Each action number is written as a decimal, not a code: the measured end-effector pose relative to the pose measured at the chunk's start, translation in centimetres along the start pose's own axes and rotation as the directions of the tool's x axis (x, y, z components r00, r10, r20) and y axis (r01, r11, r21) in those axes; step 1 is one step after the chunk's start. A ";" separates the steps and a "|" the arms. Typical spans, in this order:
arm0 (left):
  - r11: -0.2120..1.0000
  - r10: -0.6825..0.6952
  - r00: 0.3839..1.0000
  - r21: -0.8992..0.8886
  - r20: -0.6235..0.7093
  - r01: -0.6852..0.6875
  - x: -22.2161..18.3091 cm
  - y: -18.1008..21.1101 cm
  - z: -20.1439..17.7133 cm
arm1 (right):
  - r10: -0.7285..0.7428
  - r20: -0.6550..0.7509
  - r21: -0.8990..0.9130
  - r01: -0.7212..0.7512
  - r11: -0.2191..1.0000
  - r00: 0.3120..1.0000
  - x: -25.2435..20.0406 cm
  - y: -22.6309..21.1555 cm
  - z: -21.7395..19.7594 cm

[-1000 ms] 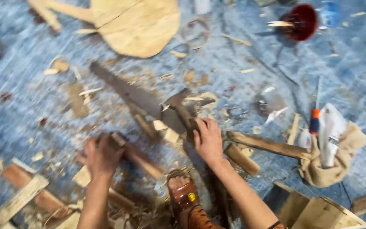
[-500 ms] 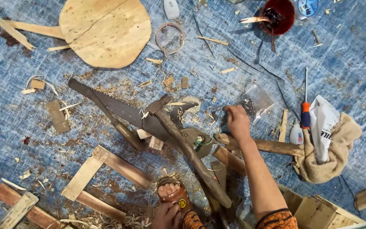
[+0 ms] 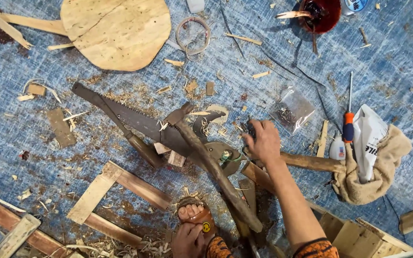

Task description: Assembling a wooden frame by aligning slats and hammering nails into the joints while sitting on the floor.

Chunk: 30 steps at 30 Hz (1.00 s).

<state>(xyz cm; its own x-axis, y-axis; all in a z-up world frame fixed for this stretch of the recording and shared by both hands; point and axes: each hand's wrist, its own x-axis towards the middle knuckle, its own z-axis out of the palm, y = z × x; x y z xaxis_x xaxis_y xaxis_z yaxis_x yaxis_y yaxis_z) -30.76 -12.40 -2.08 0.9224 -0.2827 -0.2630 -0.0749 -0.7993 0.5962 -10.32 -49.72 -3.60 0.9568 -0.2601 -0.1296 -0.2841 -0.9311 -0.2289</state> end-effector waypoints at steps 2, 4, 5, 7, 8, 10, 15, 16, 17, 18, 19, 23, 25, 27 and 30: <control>1.000 0.009 1.000 0.025 0.015 -0.009 -0.1 -0.2 -0.1 | 0.005 -0.084 0.034 -0.002 0.999 0.996 0.5 0.6 0.7; 0.998 0.066 0.998 0.005 -0.002 -0.066 -0.1 -0.6 0.1 | 0.181 -0.020 0.092 -0.178 0.980 0.983 1.7 1.5 0.5; 0.998 0.064 0.998 0.005 -0.002 -0.064 -0.1 -0.7 0.1 | 0.180 -0.019 0.092 -0.177 0.980 0.984 1.5 2.2 0.5; 0.998 0.056 0.998 0.025 -0.011 -0.056 -0.2 -0.7 0.3 | 0.174 -0.057 0.188 -0.160 0.969 0.983 1.2 3.7 0.5; 0.998 0.055 0.998 0.024 -0.011 -0.054 0.0 -0.5 0.2 | 0.172 -0.056 0.187 -0.159 0.969 0.983 0.9 3.6 0.4; 1.000 0.015 1.000 0.004 -0.004 -0.015 0.1 -0.1 -0.1 | 0.168 -0.052 0.207 -0.154 0.966 0.985 0.2 3.5 0.3; 0.997 0.061 0.998 -0.039 -0.010 -0.061 0.3 -0.6 0.1 | 0.029 0.031 0.238 -0.036 0.971 0.999 -0.5 2.1 -0.3; 0.997 0.082 0.996 -0.009 -0.027 -0.083 0.1 -0.9 0.2 | 0.045 0.114 0.251 -0.072 0.965 0.992 -0.6 2.0 -0.7; 0.996 0.084 0.996 -0.008 -0.026 -0.084 0.0 -0.9 0.2 | 0.046 0.114 0.252 -0.074 0.965 0.992 -0.9 1.6 -2.1; 0.997 0.077 0.997 -0.011 -0.013 -0.078 -0.1 -1.0 0.2 | 0.038 0.171 0.262 -0.083 0.962 0.985 -1.2 1.2 -3.4; 0.997 0.071 0.997 -0.018 -0.003 -0.071 -0.1 -1.0 0.3 | 0.027 0.226 0.268 -0.089 0.959 0.974 -1.3 0.8 -4.9; 0.996 0.054 0.997 -0.064 -0.046 -0.057 0.9 0.4 -1.0 | 0.107 0.375 0.153 -0.175 0.973 0.921 -4.2 4.1 -2.7; 0.994 0.103 0.993 -0.026 -0.061 -0.105 1.3 0.5 -1.3 | 0.299 0.688 -0.007 -0.407 0.913 0.661 -5.3 5.4 -2.6; 0.996 0.081 0.996 -0.029 -0.043 -0.082 1.0 0.6 -1.4 | 0.316 0.675 -0.016 -0.415 0.910 0.666 -5.1 5.1 -3.4; 0.997 0.066 0.998 -0.026 -0.016 -0.066 1.2 0.7 -1.3 | 0.280 0.449 0.086 -0.353 0.932 0.849 -4.0 3.7 -3.8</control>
<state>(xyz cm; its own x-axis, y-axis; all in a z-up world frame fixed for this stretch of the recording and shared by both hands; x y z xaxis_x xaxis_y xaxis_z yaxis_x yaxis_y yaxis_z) -29.17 -12.57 -1.00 0.9214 -0.3262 -0.2113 -0.1259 -0.7649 0.6317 -14.97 -53.04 -0.29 0.7051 -0.3661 -0.6073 -0.6075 -0.7536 -0.2510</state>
